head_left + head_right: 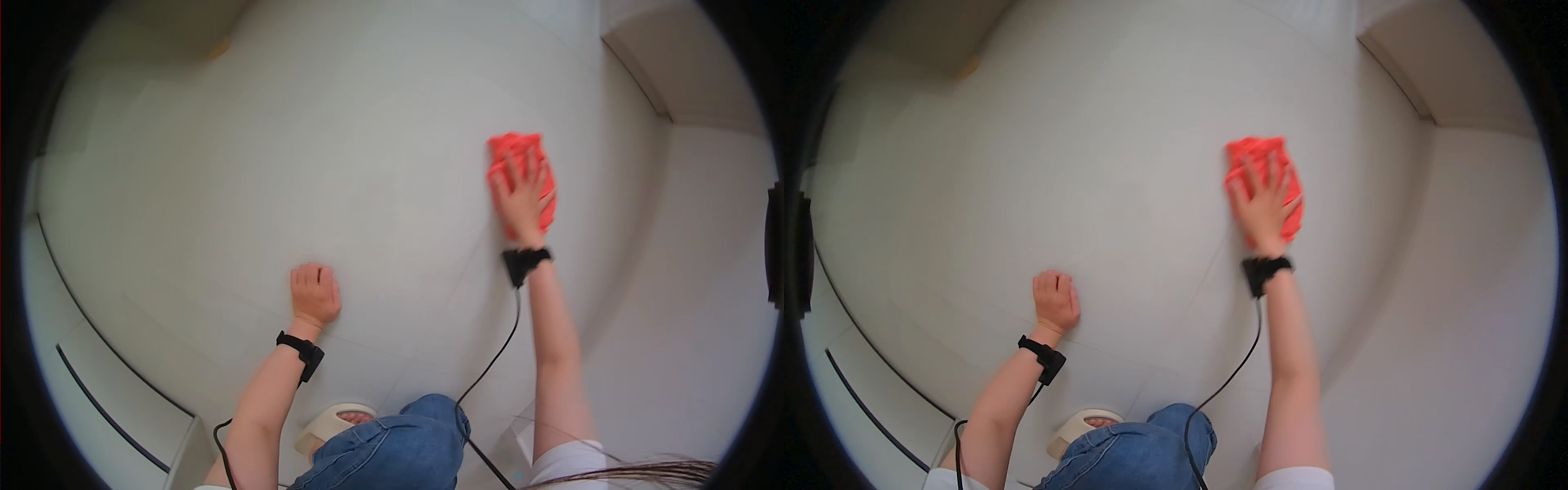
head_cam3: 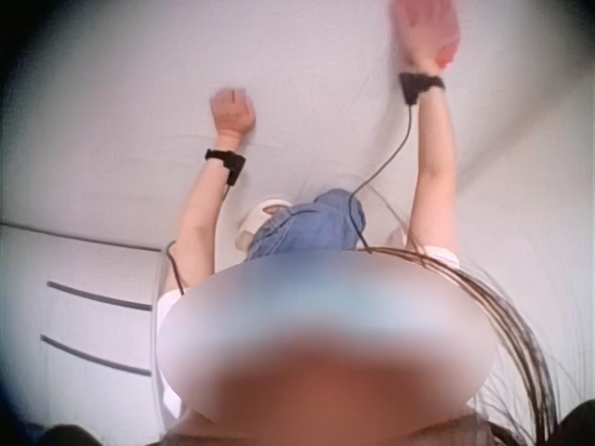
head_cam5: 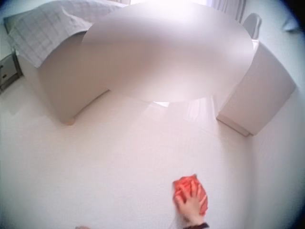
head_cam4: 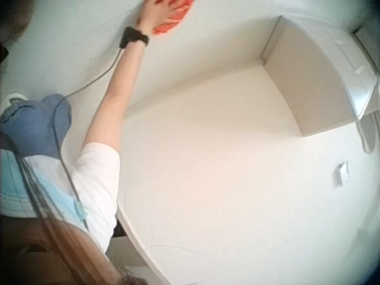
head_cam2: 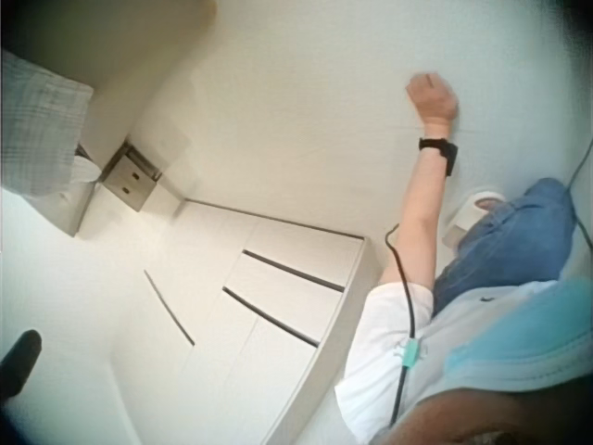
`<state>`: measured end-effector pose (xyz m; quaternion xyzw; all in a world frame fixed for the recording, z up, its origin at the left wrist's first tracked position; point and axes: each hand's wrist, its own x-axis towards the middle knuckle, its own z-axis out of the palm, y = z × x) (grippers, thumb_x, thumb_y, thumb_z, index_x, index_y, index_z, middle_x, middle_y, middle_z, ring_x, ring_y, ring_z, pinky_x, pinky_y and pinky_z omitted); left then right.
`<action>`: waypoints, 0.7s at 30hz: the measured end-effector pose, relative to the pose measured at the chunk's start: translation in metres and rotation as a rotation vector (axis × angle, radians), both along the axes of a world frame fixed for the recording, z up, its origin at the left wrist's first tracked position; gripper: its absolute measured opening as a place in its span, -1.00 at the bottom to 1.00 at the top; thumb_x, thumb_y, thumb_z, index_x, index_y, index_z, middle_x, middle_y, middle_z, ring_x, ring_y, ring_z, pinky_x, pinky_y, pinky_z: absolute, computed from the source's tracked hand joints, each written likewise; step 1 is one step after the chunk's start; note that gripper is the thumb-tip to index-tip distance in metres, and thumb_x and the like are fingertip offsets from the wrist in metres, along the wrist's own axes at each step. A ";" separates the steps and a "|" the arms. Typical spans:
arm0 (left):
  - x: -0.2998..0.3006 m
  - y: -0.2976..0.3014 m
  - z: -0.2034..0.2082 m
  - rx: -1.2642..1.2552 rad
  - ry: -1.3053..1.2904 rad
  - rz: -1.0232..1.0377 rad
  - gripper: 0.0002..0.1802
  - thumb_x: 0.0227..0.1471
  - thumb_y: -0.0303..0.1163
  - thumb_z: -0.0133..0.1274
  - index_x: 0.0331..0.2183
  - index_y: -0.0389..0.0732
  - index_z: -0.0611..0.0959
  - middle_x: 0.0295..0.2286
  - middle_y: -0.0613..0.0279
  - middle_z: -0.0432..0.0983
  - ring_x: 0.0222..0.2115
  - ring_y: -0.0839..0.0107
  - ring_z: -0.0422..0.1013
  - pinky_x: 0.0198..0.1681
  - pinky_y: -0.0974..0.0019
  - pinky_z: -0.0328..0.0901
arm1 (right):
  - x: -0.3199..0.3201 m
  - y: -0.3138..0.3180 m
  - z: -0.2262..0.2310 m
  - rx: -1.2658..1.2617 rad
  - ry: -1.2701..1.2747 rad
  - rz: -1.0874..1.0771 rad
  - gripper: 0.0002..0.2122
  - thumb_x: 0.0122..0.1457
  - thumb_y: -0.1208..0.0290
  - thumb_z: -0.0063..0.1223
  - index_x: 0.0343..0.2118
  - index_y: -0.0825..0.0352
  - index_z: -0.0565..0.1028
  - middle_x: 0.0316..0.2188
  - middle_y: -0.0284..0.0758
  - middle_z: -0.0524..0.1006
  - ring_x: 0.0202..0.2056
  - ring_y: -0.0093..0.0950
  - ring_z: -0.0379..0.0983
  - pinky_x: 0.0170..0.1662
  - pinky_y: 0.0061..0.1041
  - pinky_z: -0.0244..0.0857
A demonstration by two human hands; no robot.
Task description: The recorder cleans the white floor using a red cloth and a blue basin with water.
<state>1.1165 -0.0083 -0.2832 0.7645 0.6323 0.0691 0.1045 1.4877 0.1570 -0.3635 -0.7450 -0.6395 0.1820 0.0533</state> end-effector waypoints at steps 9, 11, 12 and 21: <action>-0.005 -0.003 0.004 0.066 0.020 -0.013 -0.86 -0.20 -0.42 0.02 -0.46 -0.13 0.44 -0.45 0.21 0.27 -0.39 0.24 0.26 -0.31 0.16 0.14 | 0.024 0.218 -0.005 -0.102 -0.054 -0.302 -0.40 0.13 -0.35 -0.45 0.26 -0.46 -0.12 0.37 -0.48 -0.32 0.35 -0.07 -0.50 0.14 0.39 -0.58; 0.000 0.000 0.003 0.081 0.011 -0.014 -0.86 -0.21 -0.43 0.03 -0.47 -0.12 0.44 -0.45 0.22 0.27 -0.40 0.25 0.26 -0.32 0.17 0.14 | 0.014 0.232 0.013 -0.003 -0.107 -0.254 -0.41 0.14 -0.34 -0.48 0.26 -0.46 -0.11 0.37 -0.47 -0.29 0.35 -0.08 -0.48 0.16 0.36 -0.60; 0.002 0.002 0.004 0.082 0.002 -0.006 -0.88 -0.19 -0.44 0.02 -0.48 -0.12 0.43 -0.46 0.23 0.26 -0.41 0.25 0.26 -0.33 0.17 0.14 | 0.010 0.233 0.020 0.033 -0.144 -0.215 -0.43 0.16 -0.31 -0.48 0.26 -0.42 -0.06 0.37 -0.46 -0.24 0.35 -0.08 -0.45 0.17 0.36 -0.53; -0.005 -0.006 0.002 0.072 -0.039 -0.002 -0.86 -0.17 -0.46 0.03 -0.45 -0.15 0.43 -0.44 0.19 0.25 -0.42 0.23 0.25 -0.35 0.14 0.12 | -0.076 0.095 0.079 0.122 0.000 0.589 -0.54 0.17 0.01 -0.07 0.16 -0.17 0.31 0.34 -0.36 -0.06 0.33 -0.13 -0.25 0.22 0.24 -0.33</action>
